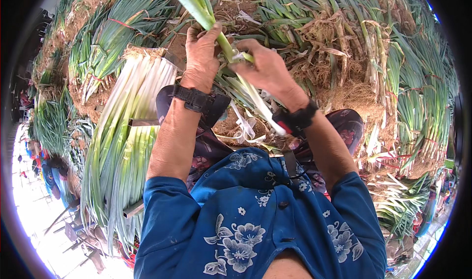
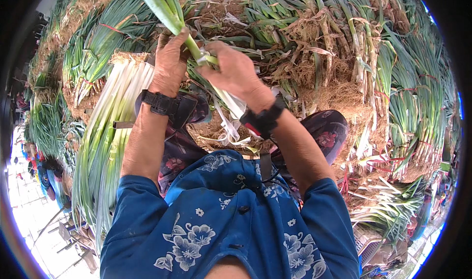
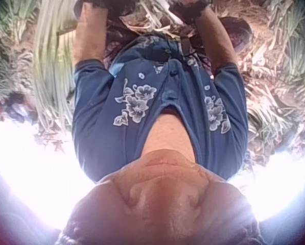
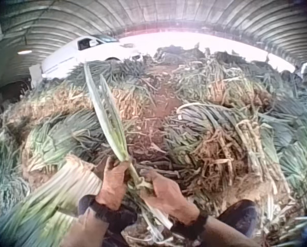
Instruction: The person peels the outer layers from leeks by hand and places the cleaned leeks onto a stack on a wooden rack. They then reach into a pile of uncleaned leeks on the ground to pick up another one and repeat the process.
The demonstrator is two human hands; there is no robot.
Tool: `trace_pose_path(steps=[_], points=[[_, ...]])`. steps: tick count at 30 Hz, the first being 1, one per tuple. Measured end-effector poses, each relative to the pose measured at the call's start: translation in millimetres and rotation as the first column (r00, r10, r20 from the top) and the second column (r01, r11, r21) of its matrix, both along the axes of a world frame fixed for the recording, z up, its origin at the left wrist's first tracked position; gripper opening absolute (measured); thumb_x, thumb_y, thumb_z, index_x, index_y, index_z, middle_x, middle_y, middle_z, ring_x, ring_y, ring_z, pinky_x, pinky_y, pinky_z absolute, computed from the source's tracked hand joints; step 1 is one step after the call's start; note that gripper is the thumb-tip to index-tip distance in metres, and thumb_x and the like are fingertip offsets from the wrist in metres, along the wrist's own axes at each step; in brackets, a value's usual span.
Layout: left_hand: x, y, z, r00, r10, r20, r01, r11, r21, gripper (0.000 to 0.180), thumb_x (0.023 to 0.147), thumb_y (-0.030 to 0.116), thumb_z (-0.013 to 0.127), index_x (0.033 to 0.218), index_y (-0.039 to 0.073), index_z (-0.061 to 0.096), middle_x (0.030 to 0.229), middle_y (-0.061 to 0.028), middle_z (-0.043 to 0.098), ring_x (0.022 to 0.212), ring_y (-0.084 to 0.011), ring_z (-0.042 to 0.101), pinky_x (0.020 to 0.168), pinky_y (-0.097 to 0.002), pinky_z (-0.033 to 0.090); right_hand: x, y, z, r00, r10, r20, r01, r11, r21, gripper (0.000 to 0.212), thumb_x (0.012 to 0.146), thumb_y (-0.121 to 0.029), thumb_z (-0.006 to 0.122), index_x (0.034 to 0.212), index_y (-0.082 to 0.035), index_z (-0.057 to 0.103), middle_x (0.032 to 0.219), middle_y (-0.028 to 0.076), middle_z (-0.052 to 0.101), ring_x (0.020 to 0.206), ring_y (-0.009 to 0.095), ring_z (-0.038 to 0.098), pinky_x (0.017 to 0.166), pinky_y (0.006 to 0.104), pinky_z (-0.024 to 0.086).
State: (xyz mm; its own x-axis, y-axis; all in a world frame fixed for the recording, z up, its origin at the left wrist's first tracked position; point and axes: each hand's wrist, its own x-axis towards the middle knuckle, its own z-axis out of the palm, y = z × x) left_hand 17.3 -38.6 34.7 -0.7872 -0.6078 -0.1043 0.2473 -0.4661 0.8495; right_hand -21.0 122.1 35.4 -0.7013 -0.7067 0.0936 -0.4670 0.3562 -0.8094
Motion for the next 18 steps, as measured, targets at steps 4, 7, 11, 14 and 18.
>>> trace_pose_path(steps=[4,7,11,14,18], points=[[-3,7,-3,0.998,0.056,0.028,-0.054,0.996,-0.068,0.038,0.079,0.001,0.071,0.103,0.007,0.042,0.098,-0.0091,0.057,0.079,-0.0202,0.06,0.063,-0.0358,0.057,23,-11,-6,0.932,-0.065,-0.355,0.028,0.994,-0.11,0.04,0.071,-0.011,0.062,0.107,-0.004,0.049,0.087,0.015,0.06,0.077,0.035,0.061,0.066,0.0425,0.048],[-3,9,-5,0.994,0.106,0.023,-0.103,0.988,-0.115,0.04,0.077,0.0,0.071,0.101,0.008,0.04,0.096,-0.0085,0.057,0.078,-0.0197,0.059,0.06,-0.0353,0.057,27,-12,-13,0.912,-0.073,-0.404,0.025,0.992,-0.124,0.035,0.067,-0.009,0.062,0.101,-0.004,0.051,0.083,0.015,0.059,0.074,0.037,0.059,0.063,0.0438,0.047],[-2,5,-2,0.989,0.144,0.031,-0.143,0.989,-0.035,0.042,0.077,0.0,0.072,0.103,0.007,0.04,0.095,-0.0101,0.056,0.079,-0.0206,0.059,0.06,-0.0352,0.058,22,-11,-23,0.925,-0.096,-0.367,0.013,0.975,-0.223,0.02,0.073,-0.011,0.064,0.089,-0.003,0.055,0.075,0.009,0.059,0.065,0.028,0.06,0.055,0.0376,0.046],[0,-4,2,0.971,0.223,0.089,-0.228,0.973,0.049,0.024,0.081,0.005,0.07,0.096,-0.002,0.052,0.088,-0.011,0.059,0.076,-0.0258,0.063,0.068,-0.0382,0.059,14,0,-33,0.837,-0.004,0.547,0.382,0.719,-0.58,0.015,0.082,-0.017,0.065,0.085,-0.006,0.057,0.068,0.0,0.056,0.057,0.012,0.055,0.049,0.0267,0.041],[-3,-19,-7,0.954,0.292,0.064,-0.296,0.953,0.061,0.025,0.082,0.007,0.069,0.096,-0.002,0.05,0.087,-0.0114,0.058,0.077,-0.025,0.062,0.07,-0.0416,0.059,4,14,-33,0.657,0.021,0.753,0.569,0.641,-0.515,0.009,0.087,-0.014,0.059,0.081,-0.008,0.056,0.068,-0.002,0.052,0.055,0.005,0.046,0.047,0.0206,0.033]])
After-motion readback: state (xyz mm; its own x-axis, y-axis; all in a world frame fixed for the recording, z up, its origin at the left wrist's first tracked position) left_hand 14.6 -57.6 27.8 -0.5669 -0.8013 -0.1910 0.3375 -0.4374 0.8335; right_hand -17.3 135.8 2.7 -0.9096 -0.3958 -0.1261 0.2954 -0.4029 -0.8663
